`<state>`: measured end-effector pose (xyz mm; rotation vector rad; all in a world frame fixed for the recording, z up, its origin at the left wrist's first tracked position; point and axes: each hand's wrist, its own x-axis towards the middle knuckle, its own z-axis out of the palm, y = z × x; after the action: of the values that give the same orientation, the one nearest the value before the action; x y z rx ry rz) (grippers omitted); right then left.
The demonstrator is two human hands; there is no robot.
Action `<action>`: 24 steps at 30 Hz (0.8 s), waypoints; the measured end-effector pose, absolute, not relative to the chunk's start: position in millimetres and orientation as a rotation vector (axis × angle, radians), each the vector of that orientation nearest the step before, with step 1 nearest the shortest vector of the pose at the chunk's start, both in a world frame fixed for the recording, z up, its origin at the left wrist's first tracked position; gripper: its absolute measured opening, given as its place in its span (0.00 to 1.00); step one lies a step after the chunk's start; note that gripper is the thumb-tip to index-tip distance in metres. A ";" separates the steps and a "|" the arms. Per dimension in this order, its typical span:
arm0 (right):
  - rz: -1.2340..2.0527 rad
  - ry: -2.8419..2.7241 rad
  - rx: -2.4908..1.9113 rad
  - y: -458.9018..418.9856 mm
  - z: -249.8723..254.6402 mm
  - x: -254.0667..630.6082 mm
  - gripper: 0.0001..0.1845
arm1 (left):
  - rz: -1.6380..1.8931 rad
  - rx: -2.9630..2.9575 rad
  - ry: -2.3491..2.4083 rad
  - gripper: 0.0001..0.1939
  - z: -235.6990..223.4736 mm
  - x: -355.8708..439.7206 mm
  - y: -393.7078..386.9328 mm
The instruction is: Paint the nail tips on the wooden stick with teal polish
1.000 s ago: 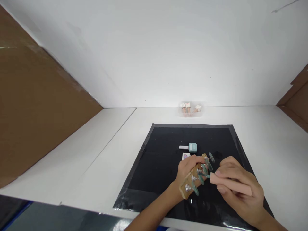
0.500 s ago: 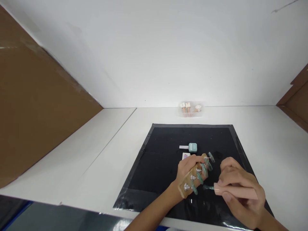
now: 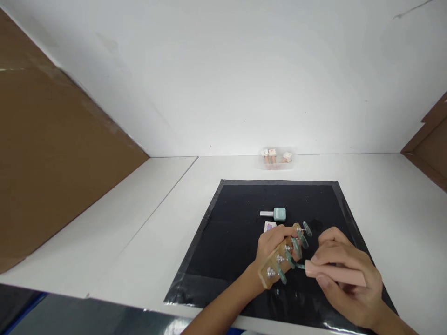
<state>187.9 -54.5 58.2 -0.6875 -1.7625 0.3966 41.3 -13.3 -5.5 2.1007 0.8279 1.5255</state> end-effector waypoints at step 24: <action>0.496 -1.604 -0.752 -53.6 50.1 192.0 0.06 | -0.004 0.737 0.021 0.20 -6.3 21.1 -5.3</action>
<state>192.0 -53.6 50.1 -0.7523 -1.6035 0.4958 21.1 -5.3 -6.3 0.7367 0.0211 -0.0038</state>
